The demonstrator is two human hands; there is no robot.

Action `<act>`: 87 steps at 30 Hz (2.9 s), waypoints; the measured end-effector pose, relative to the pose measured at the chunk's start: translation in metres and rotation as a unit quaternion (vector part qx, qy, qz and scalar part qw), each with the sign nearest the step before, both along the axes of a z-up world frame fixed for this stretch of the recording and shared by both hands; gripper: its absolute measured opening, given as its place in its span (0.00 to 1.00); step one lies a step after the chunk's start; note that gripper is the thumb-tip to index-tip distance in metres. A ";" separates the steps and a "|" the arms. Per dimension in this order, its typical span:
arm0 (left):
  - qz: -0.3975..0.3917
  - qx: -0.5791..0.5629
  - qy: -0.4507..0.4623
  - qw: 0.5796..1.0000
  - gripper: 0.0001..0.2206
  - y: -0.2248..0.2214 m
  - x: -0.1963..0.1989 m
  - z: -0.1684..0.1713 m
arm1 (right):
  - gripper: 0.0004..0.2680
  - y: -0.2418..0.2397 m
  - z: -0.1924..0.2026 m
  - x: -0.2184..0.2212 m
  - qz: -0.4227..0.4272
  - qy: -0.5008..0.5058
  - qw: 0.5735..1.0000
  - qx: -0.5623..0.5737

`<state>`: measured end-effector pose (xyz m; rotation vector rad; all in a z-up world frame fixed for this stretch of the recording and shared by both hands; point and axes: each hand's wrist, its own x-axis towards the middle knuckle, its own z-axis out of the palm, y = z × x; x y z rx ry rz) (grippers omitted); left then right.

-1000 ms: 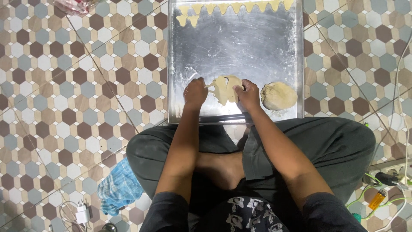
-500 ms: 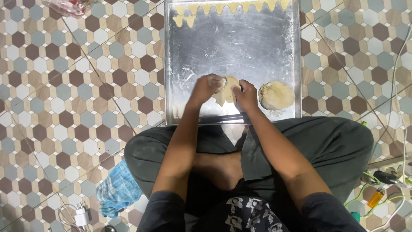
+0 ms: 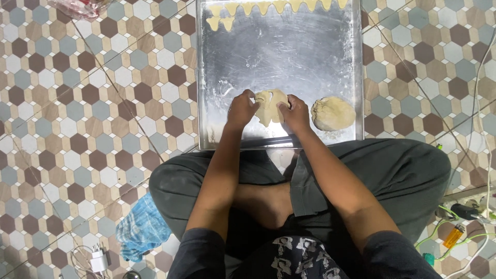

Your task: Rolling out dough and cutting it into shapes using a cookie cutter on a metal tray

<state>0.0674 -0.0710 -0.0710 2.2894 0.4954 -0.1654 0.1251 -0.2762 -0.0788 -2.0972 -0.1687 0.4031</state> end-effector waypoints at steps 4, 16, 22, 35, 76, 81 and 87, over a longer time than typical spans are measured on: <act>0.044 -0.023 0.009 0.999 0.20 -0.009 0.000 0.014 | 0.07 -0.001 0.004 -0.001 0.001 0.002 1.000 0.002; -0.017 0.033 -0.011 0.999 0.12 -0.013 0.013 0.018 | 0.07 -0.001 0.006 -0.002 0.006 -0.006 1.000 0.010; 0.012 0.003 0.013 1.000 0.11 -0.009 0.009 0.029 | 0.07 -0.001 0.009 -0.003 0.003 -0.009 1.000 0.027; 0.016 0.050 0.008 0.999 0.12 -0.025 0.004 0.022 | 0.09 0.006 0.049 -0.027 0.033 -0.195 0.980 0.026; 0.123 -0.524 -0.150 0.830 0.20 -0.037 -0.017 0.029 | 0.12 -0.008 0.049 -0.043 -0.033 0.140 0.925 0.351; 0.144 -0.527 -0.131 0.828 0.18 -0.032 -0.022 0.022 | 0.11 -0.007 0.056 -0.045 -0.014 0.154 0.925 0.348; 0.153 -0.537 -0.145 0.817 0.18 -0.036 -0.027 0.037 | 0.09 -0.008 0.059 -0.047 -0.030 0.159 0.909 0.383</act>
